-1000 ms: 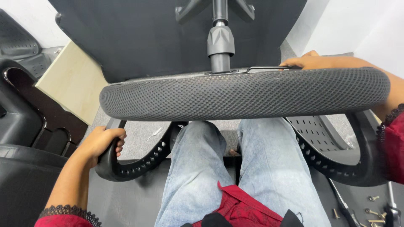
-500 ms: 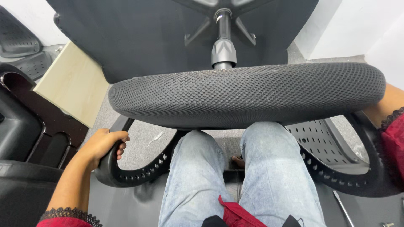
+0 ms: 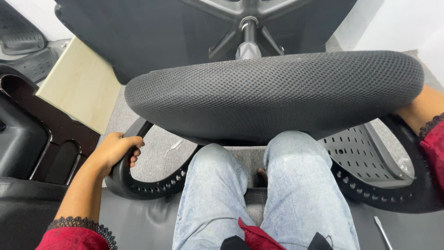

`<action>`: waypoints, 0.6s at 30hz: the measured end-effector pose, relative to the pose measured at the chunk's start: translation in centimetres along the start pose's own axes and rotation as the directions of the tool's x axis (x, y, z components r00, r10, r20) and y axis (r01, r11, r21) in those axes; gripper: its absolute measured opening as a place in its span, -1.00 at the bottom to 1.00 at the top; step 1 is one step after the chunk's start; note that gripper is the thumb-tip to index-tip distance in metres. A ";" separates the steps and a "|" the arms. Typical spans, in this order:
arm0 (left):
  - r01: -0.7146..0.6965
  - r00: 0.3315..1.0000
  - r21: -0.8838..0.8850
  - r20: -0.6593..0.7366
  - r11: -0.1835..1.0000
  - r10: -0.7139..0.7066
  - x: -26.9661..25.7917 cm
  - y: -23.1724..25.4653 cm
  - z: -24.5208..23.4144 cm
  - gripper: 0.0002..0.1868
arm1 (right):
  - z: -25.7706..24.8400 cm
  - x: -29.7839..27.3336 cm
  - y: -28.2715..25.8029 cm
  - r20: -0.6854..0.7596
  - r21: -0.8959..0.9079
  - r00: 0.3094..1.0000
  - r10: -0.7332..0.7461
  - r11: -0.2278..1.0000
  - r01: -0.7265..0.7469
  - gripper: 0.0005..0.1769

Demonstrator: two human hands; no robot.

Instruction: The person uses a screwdriver to tighten four screws securing the central gas-lift base to the underside of an office chair seat. After tightening, the person flips the chair upright and positions it on the floor.

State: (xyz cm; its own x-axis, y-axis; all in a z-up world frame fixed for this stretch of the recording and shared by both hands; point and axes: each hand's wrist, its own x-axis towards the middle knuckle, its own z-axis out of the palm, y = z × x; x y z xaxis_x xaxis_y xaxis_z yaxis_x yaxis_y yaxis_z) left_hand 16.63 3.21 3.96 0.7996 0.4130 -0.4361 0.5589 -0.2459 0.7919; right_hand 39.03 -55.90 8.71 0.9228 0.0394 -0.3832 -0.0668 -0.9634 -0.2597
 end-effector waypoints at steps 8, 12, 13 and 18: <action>0.013 1.000 0.039 0.004 0.999 -0.013 1.3 0.7 0.2 -0.78 | 0.0 1.6 0.4 -0.004 0.002 1.000 0.021 1.000 -0.021 -0.50; 0.029 1.000 0.051 -0.004 0.998 -0.029 1.7 1.0 0.2 -0.79 | 0.0 2.2 0.3 -0.007 0.005 0.999 0.031 1.000 -0.031 -0.51; 0.034 0.999 0.060 -0.008 0.998 -0.034 1.8 1.0 0.2 -0.80 | 0.0 2.2 0.3 -0.003 0.005 0.999 0.036 0.999 -0.036 -0.51; 0.042 0.999 0.079 0.018 0.996 -0.044 2.3 1.5 0.4 -0.79 | 0.1 2.5 1.0 0.000 0.005 0.998 0.061 0.998 -0.061 -0.52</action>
State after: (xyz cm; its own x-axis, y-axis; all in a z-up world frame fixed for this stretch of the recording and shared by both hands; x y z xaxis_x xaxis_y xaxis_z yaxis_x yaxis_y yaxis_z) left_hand 19.42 3.44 3.94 0.7780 0.4073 -0.4782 0.6081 -0.2971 0.7362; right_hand 41.18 -56.70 7.41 0.9169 -0.0196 -0.3986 -0.1250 -0.9626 -0.2402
